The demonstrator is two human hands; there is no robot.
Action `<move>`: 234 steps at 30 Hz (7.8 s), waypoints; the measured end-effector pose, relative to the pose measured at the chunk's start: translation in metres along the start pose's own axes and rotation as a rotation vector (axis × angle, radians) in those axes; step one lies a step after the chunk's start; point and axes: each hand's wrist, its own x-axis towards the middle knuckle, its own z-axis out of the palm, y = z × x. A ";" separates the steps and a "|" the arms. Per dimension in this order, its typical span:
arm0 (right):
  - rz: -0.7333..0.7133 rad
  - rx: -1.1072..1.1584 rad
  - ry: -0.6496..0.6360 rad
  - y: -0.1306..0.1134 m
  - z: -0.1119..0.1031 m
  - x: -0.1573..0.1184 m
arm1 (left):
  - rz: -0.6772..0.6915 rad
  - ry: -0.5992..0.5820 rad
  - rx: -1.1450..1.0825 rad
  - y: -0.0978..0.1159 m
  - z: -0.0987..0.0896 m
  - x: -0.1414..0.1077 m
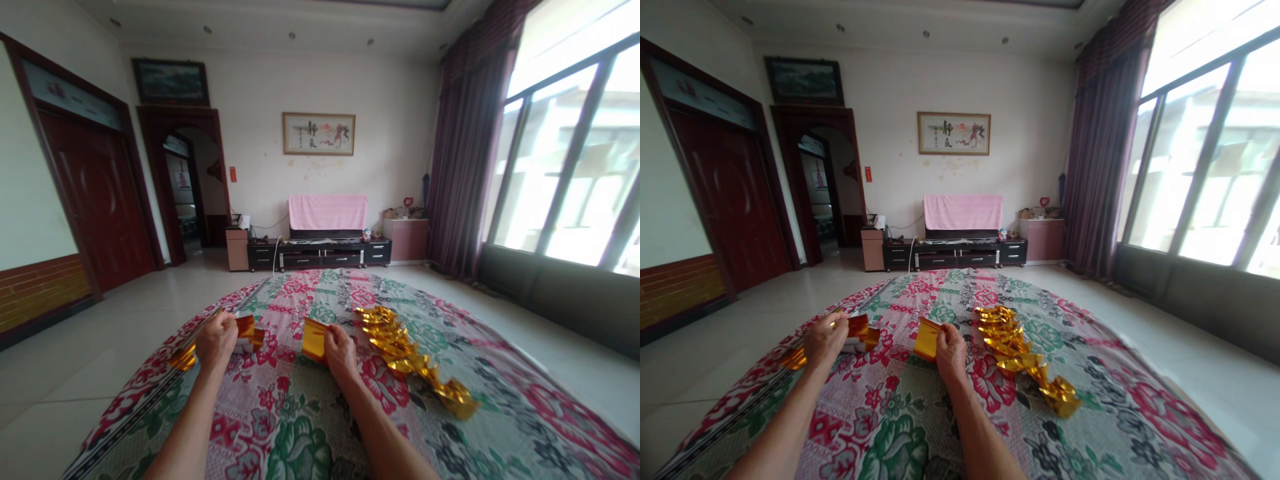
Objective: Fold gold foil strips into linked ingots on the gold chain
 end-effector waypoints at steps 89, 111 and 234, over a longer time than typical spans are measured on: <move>0.417 0.569 -0.267 -0.032 -0.012 -0.005 | 0.106 -0.575 -0.957 0.079 0.057 -0.075; 0.956 1.069 -0.422 -0.013 -0.022 0.007 | 0.740 -0.661 -0.597 0.080 0.054 -0.096; 0.354 0.702 -0.047 -0.006 0.002 0.003 | -0.022 -0.776 -1.020 0.099 0.110 -0.074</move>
